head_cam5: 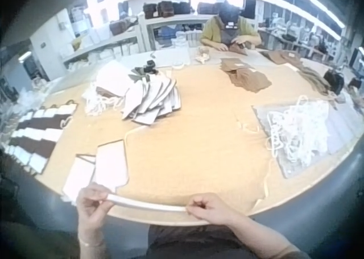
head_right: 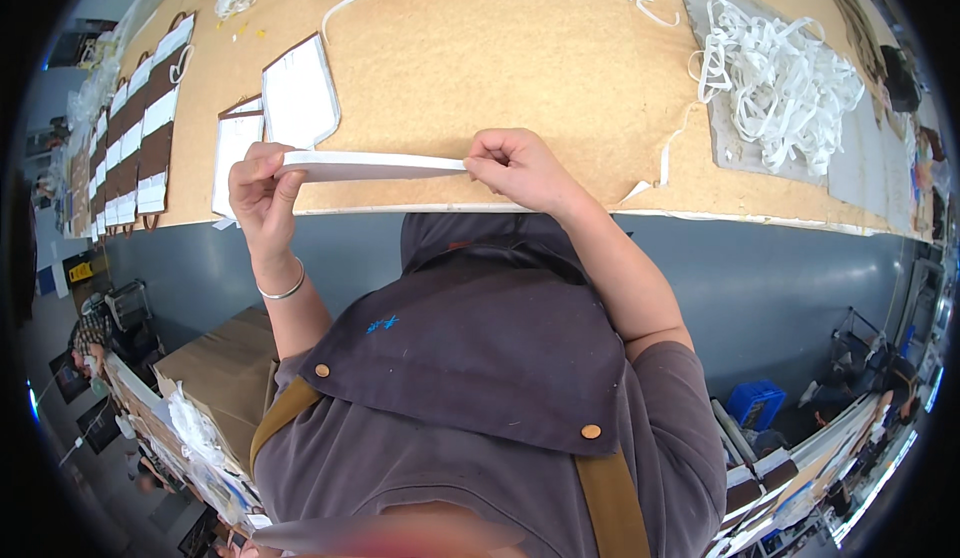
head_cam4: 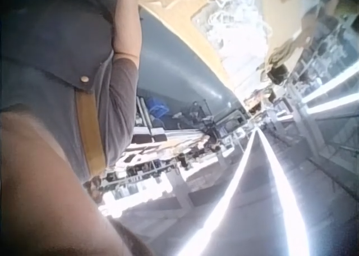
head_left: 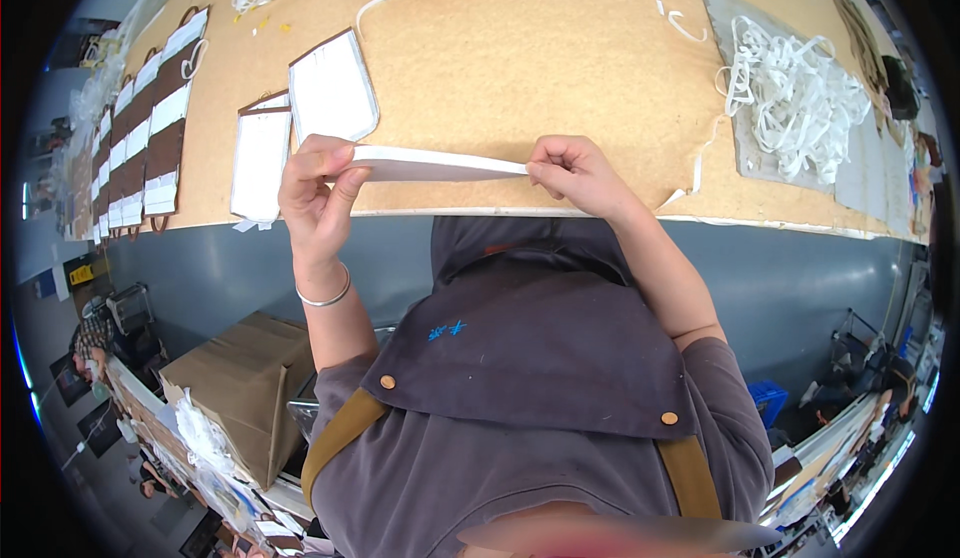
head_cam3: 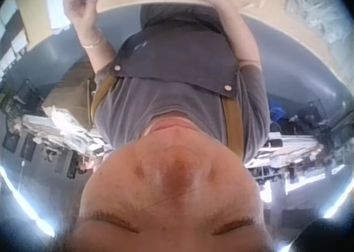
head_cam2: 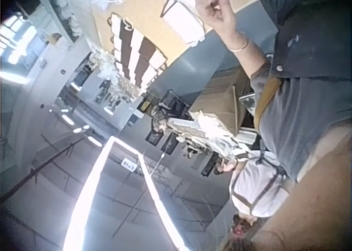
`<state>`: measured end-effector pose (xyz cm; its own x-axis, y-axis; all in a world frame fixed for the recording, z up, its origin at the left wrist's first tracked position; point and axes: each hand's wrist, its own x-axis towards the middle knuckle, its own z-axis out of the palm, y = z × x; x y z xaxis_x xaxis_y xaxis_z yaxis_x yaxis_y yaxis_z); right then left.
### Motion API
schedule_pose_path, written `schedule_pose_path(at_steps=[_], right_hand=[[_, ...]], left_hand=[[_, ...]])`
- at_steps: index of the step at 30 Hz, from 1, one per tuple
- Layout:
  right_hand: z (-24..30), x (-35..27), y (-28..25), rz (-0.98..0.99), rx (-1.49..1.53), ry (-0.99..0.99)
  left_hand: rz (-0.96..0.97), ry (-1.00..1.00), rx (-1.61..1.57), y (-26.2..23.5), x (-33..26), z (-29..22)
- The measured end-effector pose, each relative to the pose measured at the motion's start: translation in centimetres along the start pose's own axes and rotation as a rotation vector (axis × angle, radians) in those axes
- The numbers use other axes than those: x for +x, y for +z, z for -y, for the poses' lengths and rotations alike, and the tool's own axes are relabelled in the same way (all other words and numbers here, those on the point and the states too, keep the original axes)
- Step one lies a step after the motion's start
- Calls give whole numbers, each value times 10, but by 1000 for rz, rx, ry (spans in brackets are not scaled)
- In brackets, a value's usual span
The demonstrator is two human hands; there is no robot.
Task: Applying adhesive tape to edges and folding them over to finish leather pieces.
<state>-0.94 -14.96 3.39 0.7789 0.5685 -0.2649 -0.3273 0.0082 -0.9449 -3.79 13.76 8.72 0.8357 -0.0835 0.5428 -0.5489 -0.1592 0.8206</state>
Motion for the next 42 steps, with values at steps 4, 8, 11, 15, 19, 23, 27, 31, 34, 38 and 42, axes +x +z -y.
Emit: schedule_pose_path(at_steps=[4, 8, 11, 15, 19, 23, 27, 31, 34, 38, 42], right_hand=[[3, 1, 6, -48, -49, -6], [10, 1, 7, -65, -102, 12], [12, 2, 7, -70, -125, 59], [19, 2, 8, -87, -152, 86], [23, 3, 0, -93, -351, 177], [18, 3, -9, -188, -600, 5], [31, 26, 34, -391, -572, -774], [28, 41, 46, -86, -651, -522], [7, 32, 27, -32, -397, -162], [-7, -3, -11, -316, 66, -238], [-15, -33, -47, -469, 429, -219]], left_hand=[[1, 2, -5, -2, 0, 2], [-2, 2, 3, -2, 0, 1], [-14, -1, 0, 0, 0, 1], [-1, 5, -8, -1, 0, 4], [-11, -4, -14, -2, -1, 4], [-18, -13, -2, -3, -1, 4], [14, -7, 10, 5, 4, -4], [157, -34, 93, 5, 14, -18], [-7, -157, 277, -7, 13, 14], [155, -412, 1248, -2, -22, 47], [455, -484, 832, 51, -19, 40]])
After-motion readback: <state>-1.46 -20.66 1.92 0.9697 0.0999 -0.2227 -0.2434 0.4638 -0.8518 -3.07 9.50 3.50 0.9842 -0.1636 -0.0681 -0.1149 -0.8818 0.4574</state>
